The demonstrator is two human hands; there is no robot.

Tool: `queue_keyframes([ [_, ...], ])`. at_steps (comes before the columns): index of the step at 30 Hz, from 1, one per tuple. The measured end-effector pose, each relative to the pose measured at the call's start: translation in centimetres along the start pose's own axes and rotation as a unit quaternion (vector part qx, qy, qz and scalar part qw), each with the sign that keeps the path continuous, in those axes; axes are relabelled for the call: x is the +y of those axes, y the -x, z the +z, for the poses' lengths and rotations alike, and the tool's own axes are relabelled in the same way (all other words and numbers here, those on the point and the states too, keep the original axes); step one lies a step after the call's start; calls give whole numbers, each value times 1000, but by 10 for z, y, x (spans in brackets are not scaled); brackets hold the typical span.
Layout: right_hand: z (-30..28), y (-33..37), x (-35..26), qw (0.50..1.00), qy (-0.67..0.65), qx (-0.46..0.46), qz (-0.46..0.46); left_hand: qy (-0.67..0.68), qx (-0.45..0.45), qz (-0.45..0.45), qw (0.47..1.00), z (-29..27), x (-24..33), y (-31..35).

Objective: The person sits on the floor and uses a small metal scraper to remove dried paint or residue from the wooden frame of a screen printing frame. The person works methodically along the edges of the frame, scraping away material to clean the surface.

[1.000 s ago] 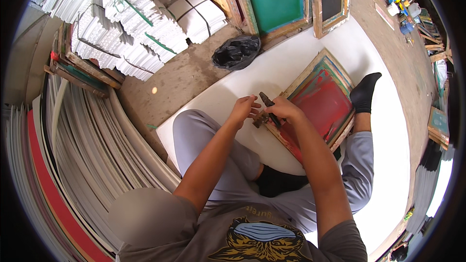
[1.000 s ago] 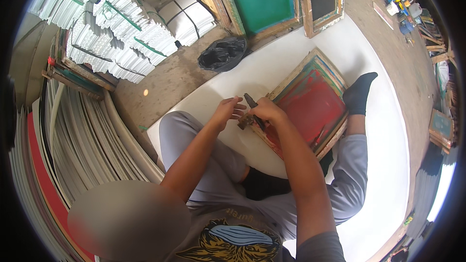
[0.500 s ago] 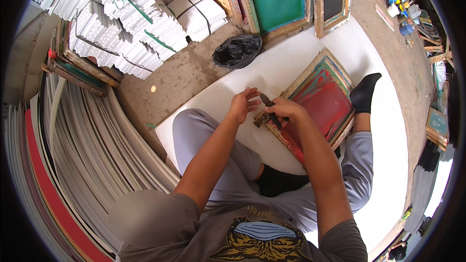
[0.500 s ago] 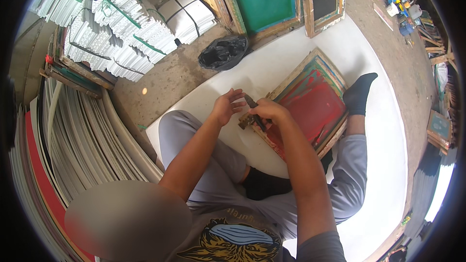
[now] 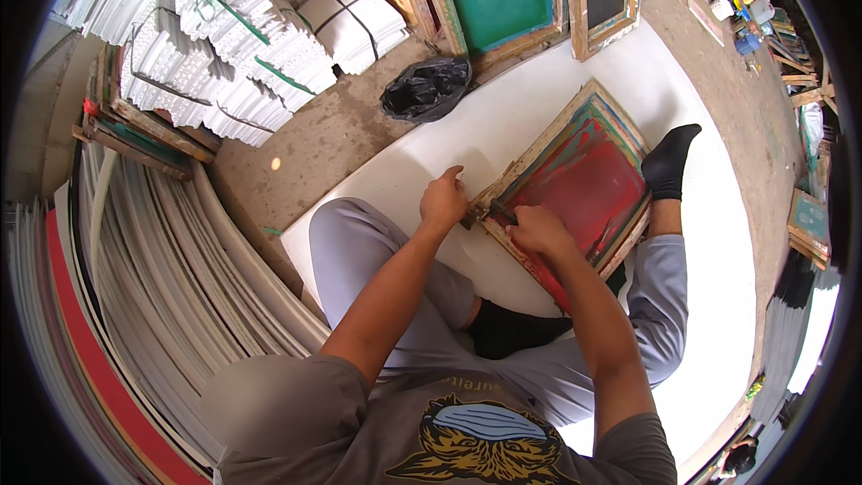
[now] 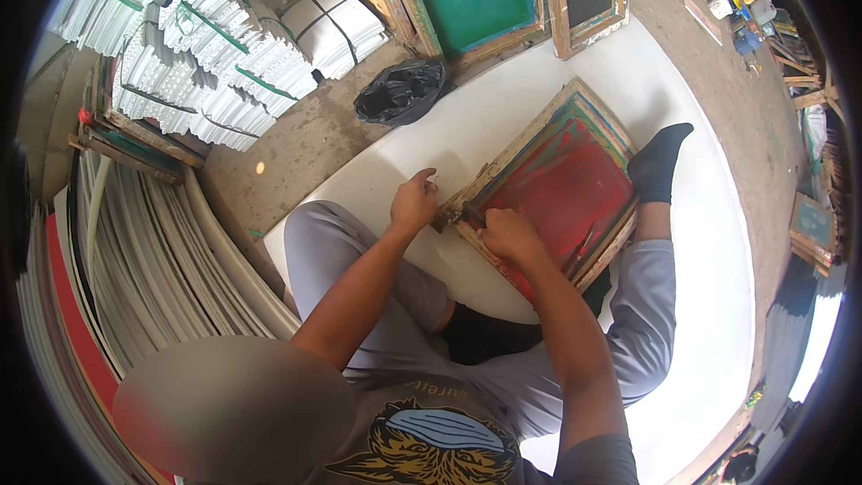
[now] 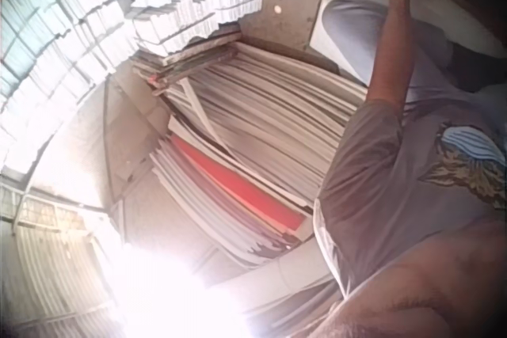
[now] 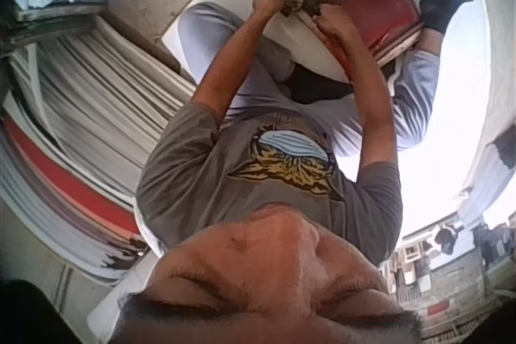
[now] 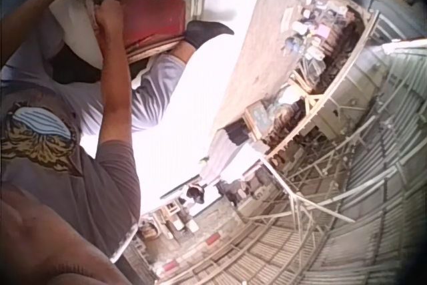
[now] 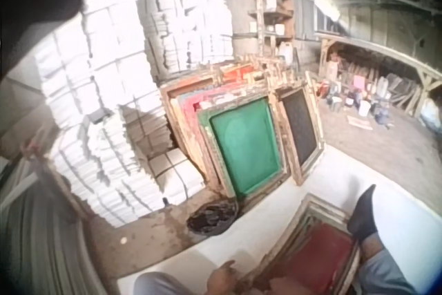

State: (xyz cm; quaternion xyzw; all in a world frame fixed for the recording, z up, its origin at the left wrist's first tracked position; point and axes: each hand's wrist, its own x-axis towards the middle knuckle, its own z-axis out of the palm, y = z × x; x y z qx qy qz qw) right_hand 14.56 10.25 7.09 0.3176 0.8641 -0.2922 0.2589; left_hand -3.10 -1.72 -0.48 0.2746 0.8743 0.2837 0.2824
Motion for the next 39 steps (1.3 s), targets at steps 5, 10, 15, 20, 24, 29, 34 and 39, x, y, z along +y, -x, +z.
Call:
queue_keyframes([
  [5, 6, -6, -2, 1000, -14, -12, 8, -13, 1, -4, 1000, -5, 2, 4],
  [10, 9, -9, -4, 1000, -18, -15, 11, -15, -11, 9, 1000, -5, 0, 4],
  [15, 12, -11, -5, 1000, -19, -11, 19, 4, -18, 1, 1000, -7, 7, 7],
  [20, 10, -9, -7, 999, -26, -2, 21, 3, -25, -3, 1000, -5, 3, 6],
  [24, 16, -13, 0, 1000, -6, 11, 20, 3, -24, -1, 1000, -3, 3, 6],
  [29, 6, -16, 0, 1000, -14, 22, 0, 8, -22, 5, 1000, -2, 0, 6],
  [34, 1, -31, 14, 999, -22, -2, -43, -2, -26, 6, 1000, -1, 3, 6],
  [39, -2, -38, 23, 994, -65, -22, -90, -7, -19, 8, 1000, 4, -2, 3],
])
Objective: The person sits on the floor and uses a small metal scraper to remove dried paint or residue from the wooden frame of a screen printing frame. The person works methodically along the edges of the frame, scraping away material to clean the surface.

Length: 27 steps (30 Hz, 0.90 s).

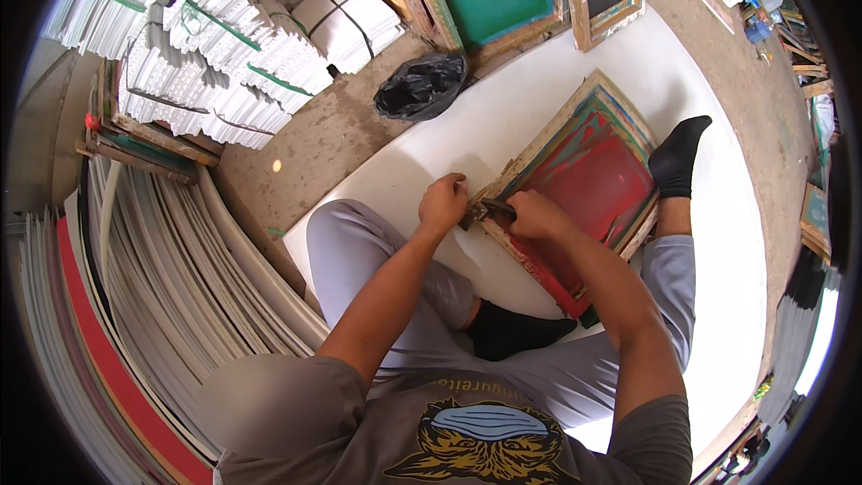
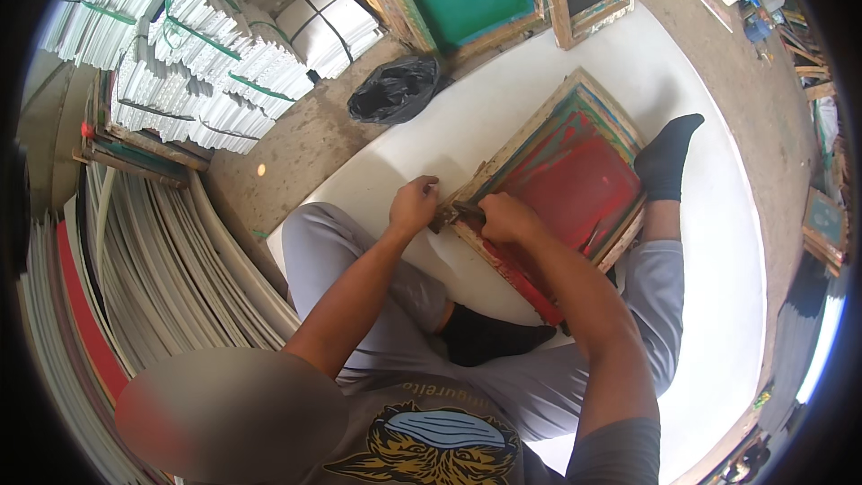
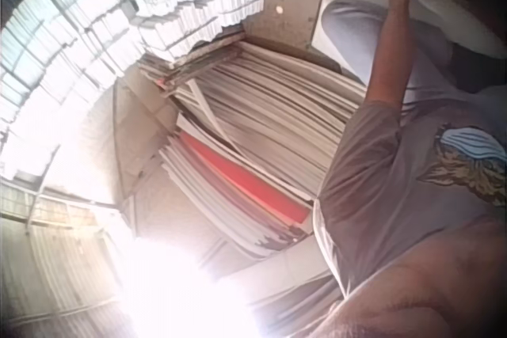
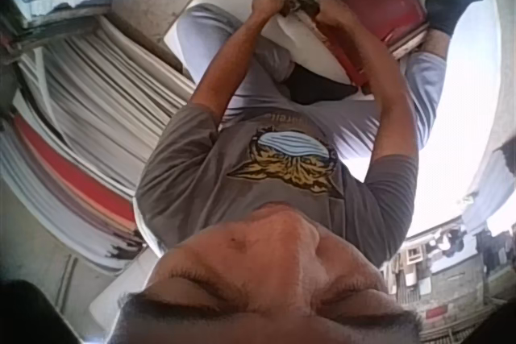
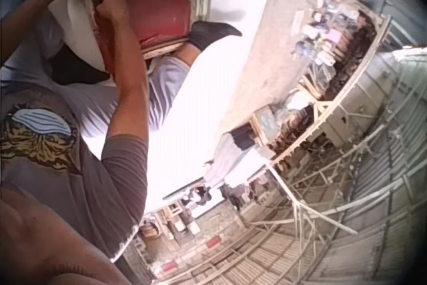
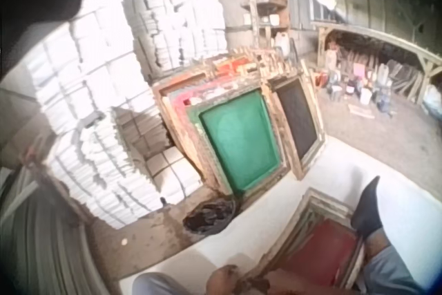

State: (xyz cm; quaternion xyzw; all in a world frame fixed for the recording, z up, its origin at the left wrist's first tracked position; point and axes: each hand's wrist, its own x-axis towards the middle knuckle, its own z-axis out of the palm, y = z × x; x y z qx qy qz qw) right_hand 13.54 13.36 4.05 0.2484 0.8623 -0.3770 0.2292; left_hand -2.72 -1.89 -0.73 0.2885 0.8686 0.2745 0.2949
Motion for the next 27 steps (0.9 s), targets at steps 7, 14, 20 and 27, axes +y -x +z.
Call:
queue_keyframes([
  [7, -1, -4, 9, 999, -17, -25, -21, 2, 4, 2, 1000, 0, 2, 0],
  [14, -16, 5, -6, 992, -78, -88, 36, 6, 10, 8, 1000, 2, 1, 0],
  [20, -9, -2, 7, 987, -123, -100, 18, 6, 10, 8, 1000, 2, 0, -1],
  [27, 1, -9, 22, 958, -248, -144, 26, 10, 5, 6, 1000, 3, -1, -2],
])
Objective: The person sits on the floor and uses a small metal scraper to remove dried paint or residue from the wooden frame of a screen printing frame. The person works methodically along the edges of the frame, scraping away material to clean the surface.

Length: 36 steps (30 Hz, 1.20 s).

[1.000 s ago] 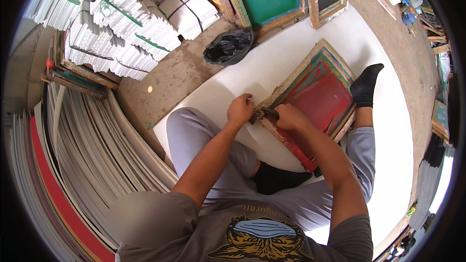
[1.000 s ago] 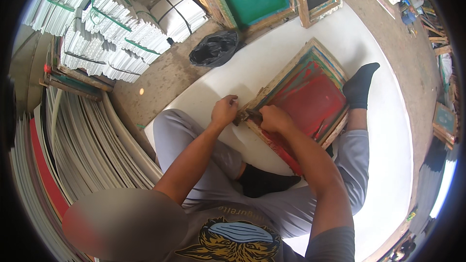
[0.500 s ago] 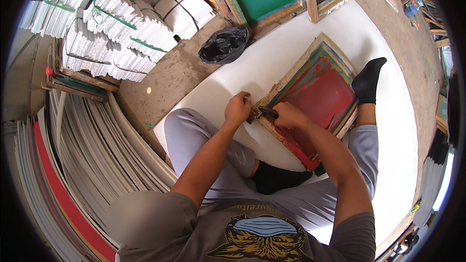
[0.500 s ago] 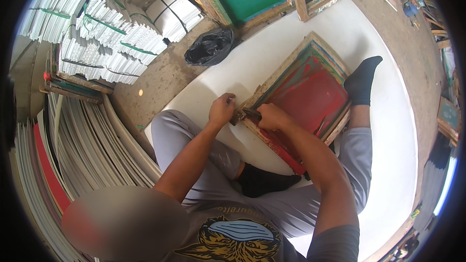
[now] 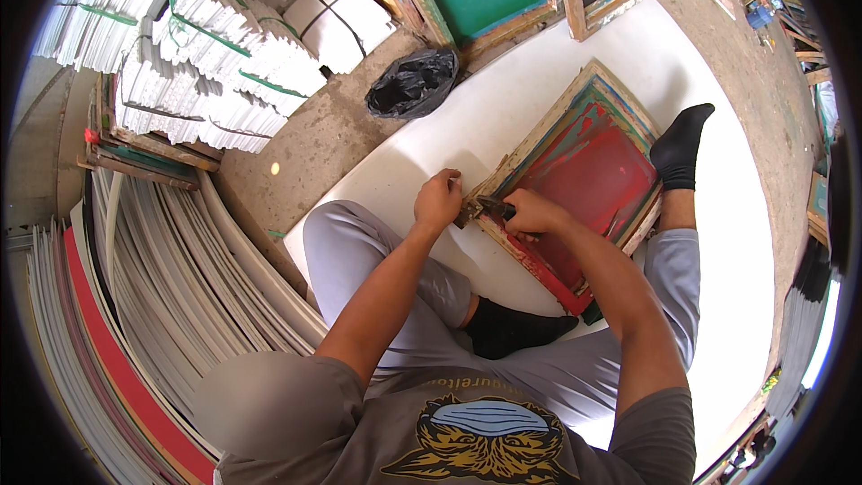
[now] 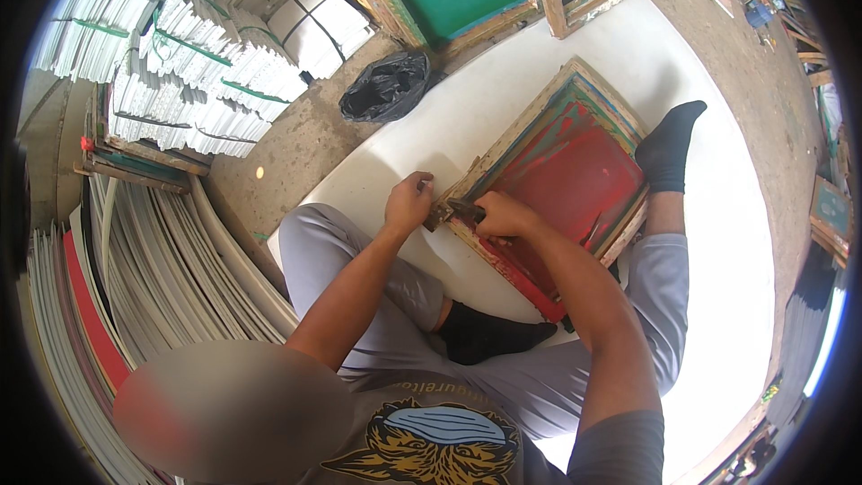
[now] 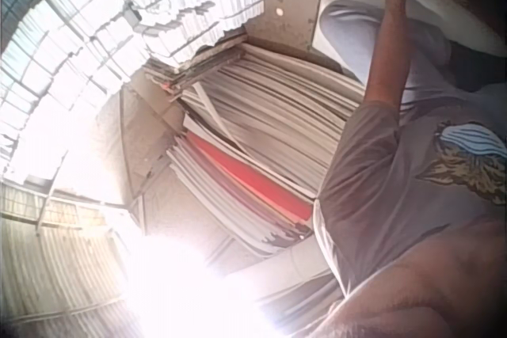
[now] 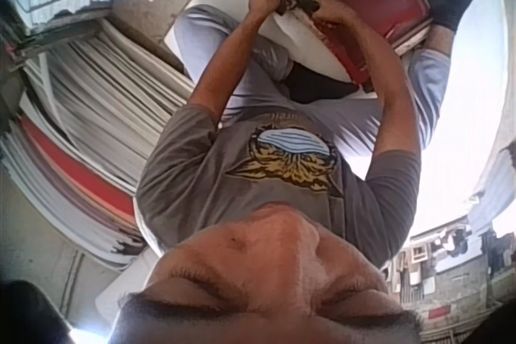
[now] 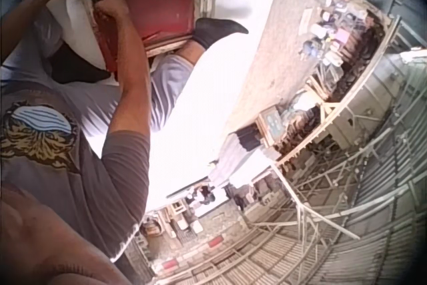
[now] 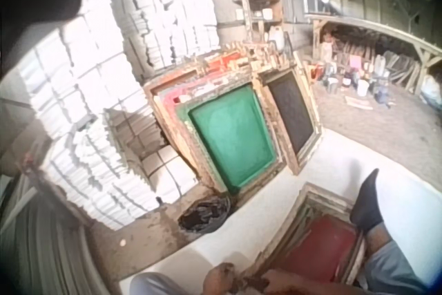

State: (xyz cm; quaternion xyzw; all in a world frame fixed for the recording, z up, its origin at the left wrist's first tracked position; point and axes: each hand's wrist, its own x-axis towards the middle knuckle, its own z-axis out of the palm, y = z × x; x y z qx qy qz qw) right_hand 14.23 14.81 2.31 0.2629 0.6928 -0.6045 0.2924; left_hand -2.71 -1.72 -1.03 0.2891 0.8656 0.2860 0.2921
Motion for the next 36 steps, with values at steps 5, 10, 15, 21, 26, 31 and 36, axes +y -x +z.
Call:
queue_keyframes([
  [5, -1, -7, 17, 989, -136, -54, 8, 4, 14, 9, 1000, 0, -2, 2],
  [10, -6, -3, 10, 978, -183, -98, 38, 18, 19, -13, 1000, 0, -7, 2],
  [15, -6, 1, 8, 972, -201, -102, 69, 23, 18, -28, 999, -5, 0, 1],
  [21, -13, 16, 5, 956, -280, -92, 9, 55, 25, -10, 998, -2, -4, 0],
  [26, -7, 31, -62, 987, -161, -1, 19, 324, -76, -45, 942, -4, -4, -6],
  [31, -7, 8, -79, 996, -64, 6, 61, 477, -139, -103, 862, -8, 5, -8],
  [36, -4, -7, -75, 994, -69, -7, 80, 451, -99, -96, 882, 0, -4, -13],
])
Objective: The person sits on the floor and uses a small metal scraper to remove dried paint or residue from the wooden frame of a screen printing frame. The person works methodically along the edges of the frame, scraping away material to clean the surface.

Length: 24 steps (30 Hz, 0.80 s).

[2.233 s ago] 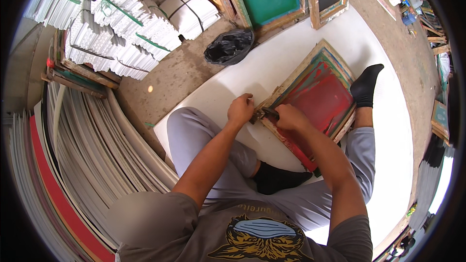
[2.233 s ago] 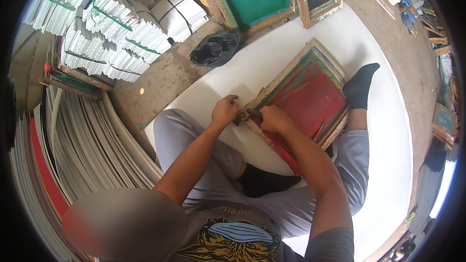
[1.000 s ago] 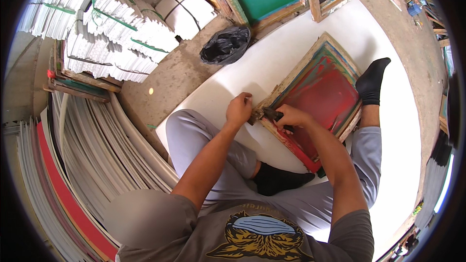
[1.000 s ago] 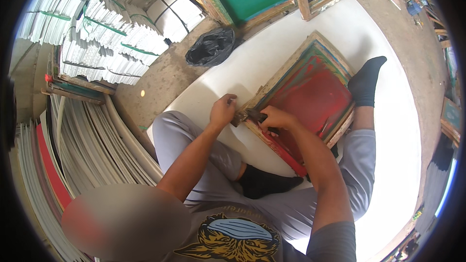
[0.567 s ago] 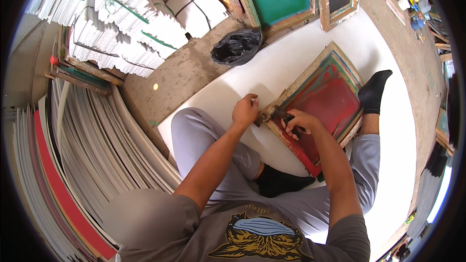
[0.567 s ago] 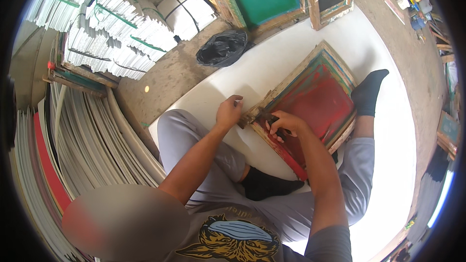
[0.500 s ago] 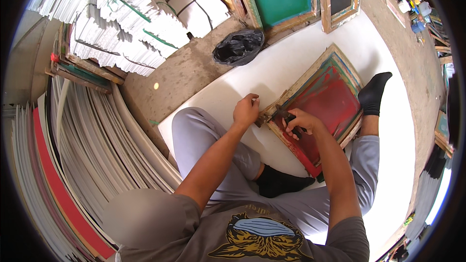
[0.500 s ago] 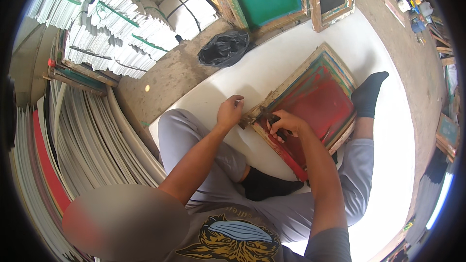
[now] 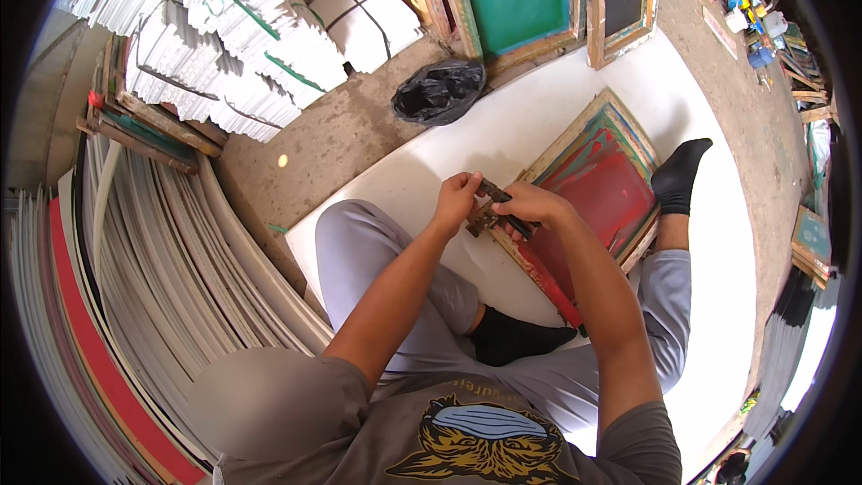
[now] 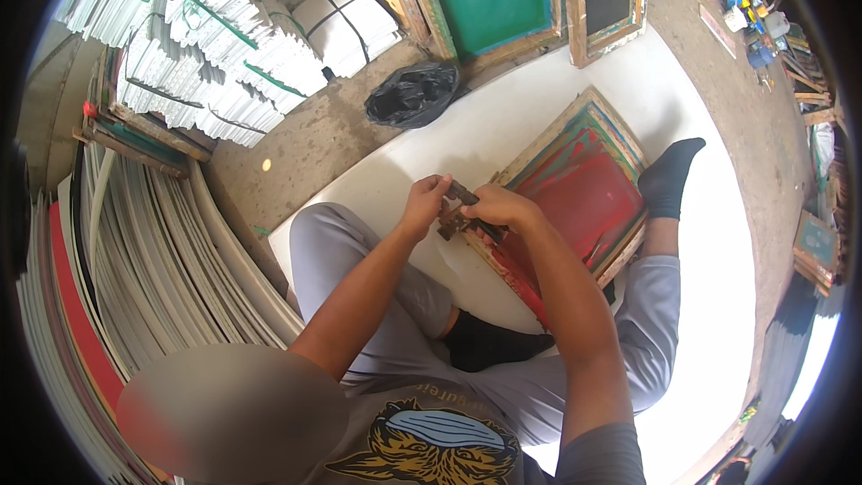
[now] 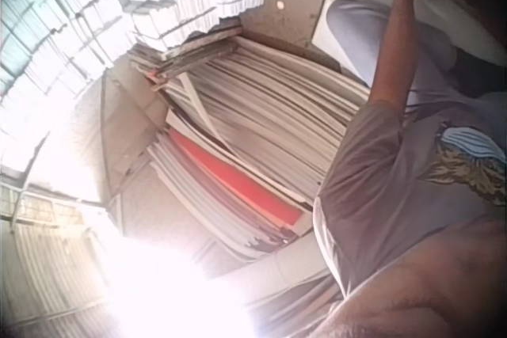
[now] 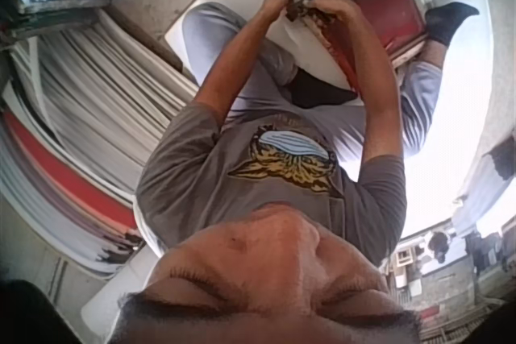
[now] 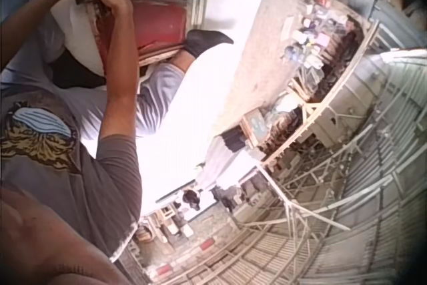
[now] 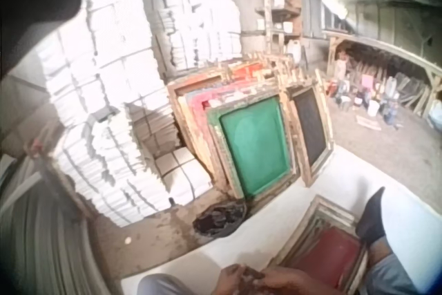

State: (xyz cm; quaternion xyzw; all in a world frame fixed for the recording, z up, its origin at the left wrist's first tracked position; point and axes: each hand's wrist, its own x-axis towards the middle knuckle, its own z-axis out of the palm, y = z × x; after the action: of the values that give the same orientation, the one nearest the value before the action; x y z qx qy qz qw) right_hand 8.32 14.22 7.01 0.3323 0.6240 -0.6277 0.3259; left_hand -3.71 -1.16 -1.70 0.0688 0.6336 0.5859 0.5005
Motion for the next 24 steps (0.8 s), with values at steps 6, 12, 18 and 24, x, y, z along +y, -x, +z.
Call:
queue_keyframes([
  [6, -2, 10, 11, 999, 0, -18, -27, -56, 90, 34, 994, -2, -1, -4],
  [12, -1, 22, 37, 999, -22, 50, -4, -63, 107, 72, 990, 4, 3, -3],
  [18, 2, 27, 57, 990, 75, 115, -4, -337, 138, 98, 926, -8, 2, 11],
  [24, 26, 47, 45, 980, 131, 149, -7, -474, -12, 58, 879, 7, 20, 59],
])
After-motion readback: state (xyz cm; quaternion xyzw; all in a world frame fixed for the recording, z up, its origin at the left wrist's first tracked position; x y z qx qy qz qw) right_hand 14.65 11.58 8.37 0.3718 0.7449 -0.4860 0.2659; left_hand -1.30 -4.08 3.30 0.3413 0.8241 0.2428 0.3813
